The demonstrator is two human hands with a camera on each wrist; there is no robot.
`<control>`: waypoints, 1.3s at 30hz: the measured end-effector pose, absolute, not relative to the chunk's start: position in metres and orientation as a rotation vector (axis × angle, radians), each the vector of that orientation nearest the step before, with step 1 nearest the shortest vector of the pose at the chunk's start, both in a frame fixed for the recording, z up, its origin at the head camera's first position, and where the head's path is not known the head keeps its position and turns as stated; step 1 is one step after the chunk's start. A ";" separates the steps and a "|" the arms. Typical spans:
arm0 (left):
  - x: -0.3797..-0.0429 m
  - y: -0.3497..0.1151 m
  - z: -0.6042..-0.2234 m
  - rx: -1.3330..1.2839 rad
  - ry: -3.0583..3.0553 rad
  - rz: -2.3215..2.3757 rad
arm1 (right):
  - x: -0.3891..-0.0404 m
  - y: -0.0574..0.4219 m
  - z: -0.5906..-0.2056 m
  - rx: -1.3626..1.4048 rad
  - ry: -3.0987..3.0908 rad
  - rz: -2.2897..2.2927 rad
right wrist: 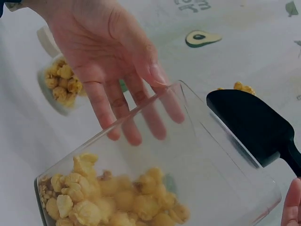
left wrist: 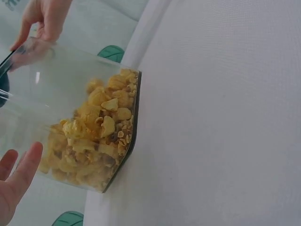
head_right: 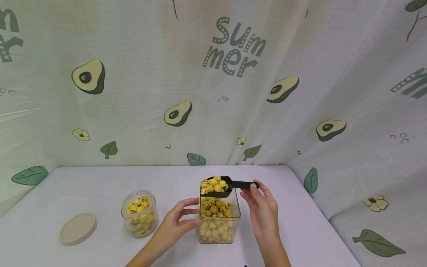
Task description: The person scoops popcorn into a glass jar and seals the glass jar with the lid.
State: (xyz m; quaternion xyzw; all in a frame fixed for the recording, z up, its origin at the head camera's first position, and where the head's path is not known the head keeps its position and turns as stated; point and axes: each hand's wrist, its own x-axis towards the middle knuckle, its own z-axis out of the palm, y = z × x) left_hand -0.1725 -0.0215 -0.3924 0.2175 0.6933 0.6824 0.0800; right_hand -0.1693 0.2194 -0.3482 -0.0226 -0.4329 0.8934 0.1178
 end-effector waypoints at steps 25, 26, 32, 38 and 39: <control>-0.160 -0.113 -0.363 0.854 2.886 2.024 | -0.174 0.174 -0.327 0.037 -1.388 2.613; -0.160 -0.119 -0.365 0.861 2.941 2.008 | -0.175 0.171 -0.326 0.027 -1.400 2.615; -0.158 -0.147 -0.377 0.737 3.187 1.856 | -0.178 0.152 -0.324 0.009 -1.443 2.635; -0.158 -0.162 -0.390 0.488 3.161 1.682 | -0.183 0.137 -0.324 0.047 -1.448 2.657; -0.158 -0.163 -0.391 0.435 3.134 1.657 | -0.184 0.134 -0.324 0.060 -1.448 2.657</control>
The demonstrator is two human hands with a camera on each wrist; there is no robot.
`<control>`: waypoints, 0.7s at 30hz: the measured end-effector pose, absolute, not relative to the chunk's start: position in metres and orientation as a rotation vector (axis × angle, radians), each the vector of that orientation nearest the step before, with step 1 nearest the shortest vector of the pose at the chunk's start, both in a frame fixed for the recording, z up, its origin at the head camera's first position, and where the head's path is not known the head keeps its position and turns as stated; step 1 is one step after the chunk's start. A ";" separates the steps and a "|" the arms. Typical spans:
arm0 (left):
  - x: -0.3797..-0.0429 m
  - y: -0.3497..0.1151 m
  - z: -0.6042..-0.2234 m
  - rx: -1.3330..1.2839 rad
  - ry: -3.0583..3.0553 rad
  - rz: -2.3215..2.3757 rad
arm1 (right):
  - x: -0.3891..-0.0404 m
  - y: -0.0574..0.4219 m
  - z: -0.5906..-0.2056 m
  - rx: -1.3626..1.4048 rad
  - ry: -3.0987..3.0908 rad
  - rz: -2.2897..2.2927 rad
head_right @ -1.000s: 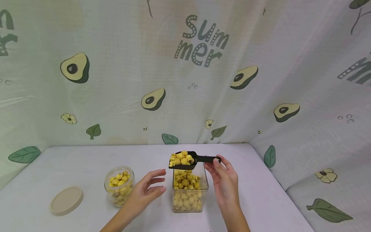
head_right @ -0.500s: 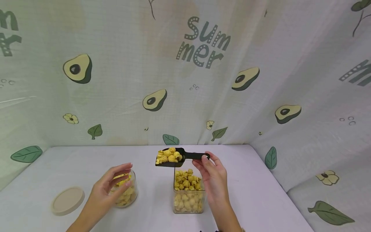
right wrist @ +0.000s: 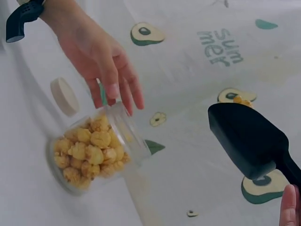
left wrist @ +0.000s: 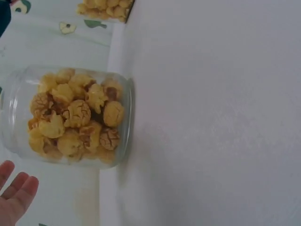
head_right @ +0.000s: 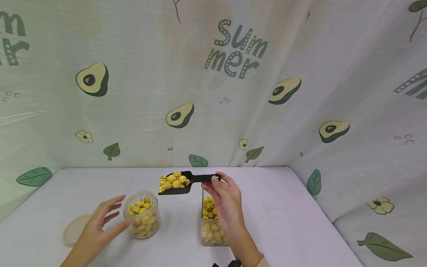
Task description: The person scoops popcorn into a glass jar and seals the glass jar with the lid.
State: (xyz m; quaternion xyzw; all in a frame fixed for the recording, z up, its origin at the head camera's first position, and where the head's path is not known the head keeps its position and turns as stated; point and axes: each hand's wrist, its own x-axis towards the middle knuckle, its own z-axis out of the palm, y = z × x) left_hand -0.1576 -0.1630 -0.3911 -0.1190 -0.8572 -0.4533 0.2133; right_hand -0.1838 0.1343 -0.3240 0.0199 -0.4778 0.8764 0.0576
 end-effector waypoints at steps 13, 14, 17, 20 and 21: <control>-0.172 -0.167 -0.403 -0.160 -2.539 -1.562 | -0.194 0.108 -0.321 0.048 -1.524 2.665; -0.172 -0.167 -0.403 -0.157 -2.545 -1.562 | -0.194 0.107 -0.322 0.046 -1.532 2.664; -0.172 -0.167 -0.404 -0.162 -2.536 -1.580 | -0.195 0.103 -0.323 0.060 -1.550 2.660; -0.171 -0.166 -0.404 -0.163 -2.533 -1.590 | -0.195 0.100 -0.324 0.075 -1.578 2.646; -0.170 -0.166 -0.404 -0.155 -2.537 -1.594 | -0.196 0.099 -0.325 0.076 -1.587 2.643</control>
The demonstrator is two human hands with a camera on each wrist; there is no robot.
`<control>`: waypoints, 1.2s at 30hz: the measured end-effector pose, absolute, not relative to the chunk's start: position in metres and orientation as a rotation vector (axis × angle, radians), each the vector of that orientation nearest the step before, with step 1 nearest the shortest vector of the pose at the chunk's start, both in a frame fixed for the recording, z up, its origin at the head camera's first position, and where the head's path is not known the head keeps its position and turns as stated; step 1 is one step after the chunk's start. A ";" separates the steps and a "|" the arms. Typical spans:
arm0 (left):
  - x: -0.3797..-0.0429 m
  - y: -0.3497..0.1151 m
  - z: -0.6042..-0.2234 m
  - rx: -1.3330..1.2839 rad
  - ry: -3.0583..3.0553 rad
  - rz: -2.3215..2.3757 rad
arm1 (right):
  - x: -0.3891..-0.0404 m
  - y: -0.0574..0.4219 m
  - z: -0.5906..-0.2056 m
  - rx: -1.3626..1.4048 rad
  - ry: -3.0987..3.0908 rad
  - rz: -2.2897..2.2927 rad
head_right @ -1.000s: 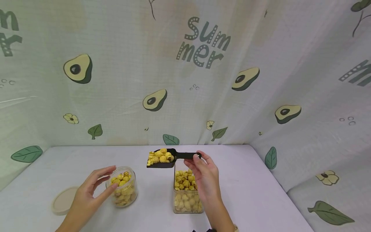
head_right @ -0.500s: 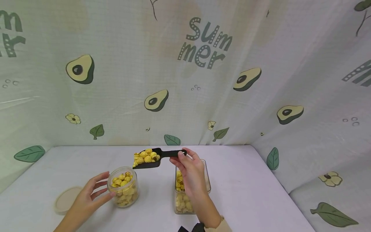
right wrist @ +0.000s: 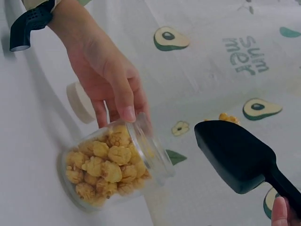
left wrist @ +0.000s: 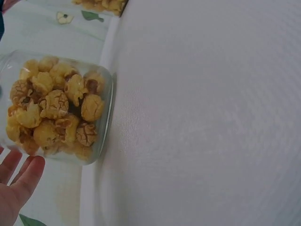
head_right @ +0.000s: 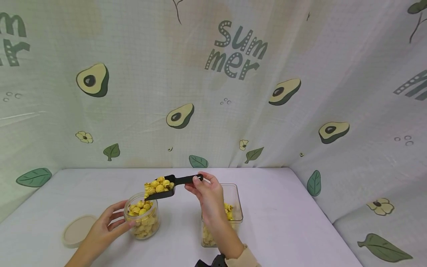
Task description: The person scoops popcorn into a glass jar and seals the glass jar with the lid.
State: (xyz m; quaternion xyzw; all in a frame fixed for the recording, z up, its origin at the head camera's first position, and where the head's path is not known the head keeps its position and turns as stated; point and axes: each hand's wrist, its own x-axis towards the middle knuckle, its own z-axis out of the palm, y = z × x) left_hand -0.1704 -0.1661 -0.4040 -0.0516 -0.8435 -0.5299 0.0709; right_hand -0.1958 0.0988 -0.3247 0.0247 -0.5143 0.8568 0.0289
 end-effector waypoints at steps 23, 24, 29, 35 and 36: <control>-0.168 -0.165 -0.403 -0.098 -2.566 -1.603 | -0.193 0.073 -0.321 0.112 -1.953 2.290; -0.168 -0.166 -0.403 -0.097 -2.566 -1.602 | -0.193 0.073 -0.320 0.116 -1.960 2.279; -0.168 -0.167 -0.404 -0.114 -2.552 -1.608 | -0.191 0.071 -0.318 0.156 -1.979 2.213; -0.169 -0.166 -0.404 -0.114 -2.553 -1.597 | -0.190 0.071 -0.312 0.249 -1.959 2.132; -0.169 -0.166 -0.404 -0.114 -2.553 -1.592 | -0.190 0.071 -0.311 0.264 -1.954 2.126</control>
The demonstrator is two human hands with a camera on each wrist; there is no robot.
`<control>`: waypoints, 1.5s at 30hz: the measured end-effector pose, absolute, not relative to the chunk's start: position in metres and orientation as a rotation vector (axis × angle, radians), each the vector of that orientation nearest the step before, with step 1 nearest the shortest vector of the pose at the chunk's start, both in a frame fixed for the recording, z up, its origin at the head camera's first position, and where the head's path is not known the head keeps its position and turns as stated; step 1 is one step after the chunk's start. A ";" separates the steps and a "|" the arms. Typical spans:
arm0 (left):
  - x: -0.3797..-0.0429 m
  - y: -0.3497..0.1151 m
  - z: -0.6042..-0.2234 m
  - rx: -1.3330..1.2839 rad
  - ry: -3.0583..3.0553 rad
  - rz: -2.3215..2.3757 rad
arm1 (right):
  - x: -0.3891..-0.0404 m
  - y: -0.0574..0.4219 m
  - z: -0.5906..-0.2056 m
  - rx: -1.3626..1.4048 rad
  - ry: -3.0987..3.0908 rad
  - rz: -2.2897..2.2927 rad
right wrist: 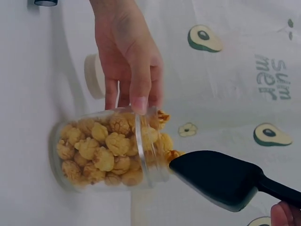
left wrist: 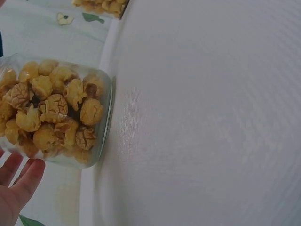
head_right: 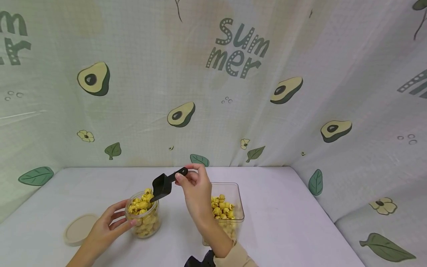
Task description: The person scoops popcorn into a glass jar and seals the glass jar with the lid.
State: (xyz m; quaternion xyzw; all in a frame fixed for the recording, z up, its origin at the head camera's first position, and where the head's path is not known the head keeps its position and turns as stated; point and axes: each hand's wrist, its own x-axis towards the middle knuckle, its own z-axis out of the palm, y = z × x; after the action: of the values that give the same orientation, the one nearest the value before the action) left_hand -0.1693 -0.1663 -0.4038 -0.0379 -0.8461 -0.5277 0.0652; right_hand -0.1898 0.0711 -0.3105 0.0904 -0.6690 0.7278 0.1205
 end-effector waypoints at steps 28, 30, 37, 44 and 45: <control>-0.169 -0.164 -0.404 -0.109 -2.537 -1.598 | -0.192 0.067 -0.298 0.398 -2.081 1.842; -0.169 -0.164 -0.404 -0.102 -2.544 -1.597 | -0.191 0.064 -0.299 0.409 -2.138 1.817; -0.170 -0.164 -0.405 -0.101 -2.539 -1.608 | -0.191 0.061 -0.295 0.386 -2.110 1.763; -0.170 -0.165 -0.406 -0.110 -2.531 -1.607 | -0.201 0.053 -0.299 0.617 -2.118 1.574; -0.170 -0.165 -0.406 -0.109 -2.530 -1.607 | -0.202 0.051 -0.300 0.671 -2.123 1.559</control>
State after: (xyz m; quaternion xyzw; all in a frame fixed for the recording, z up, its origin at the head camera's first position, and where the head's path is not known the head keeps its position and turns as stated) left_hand -0.1699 -0.1648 -0.4060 -0.0364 -0.8414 -0.5345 0.0712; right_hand -0.2021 0.0513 -0.3000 0.2415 -0.7636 0.5607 0.2102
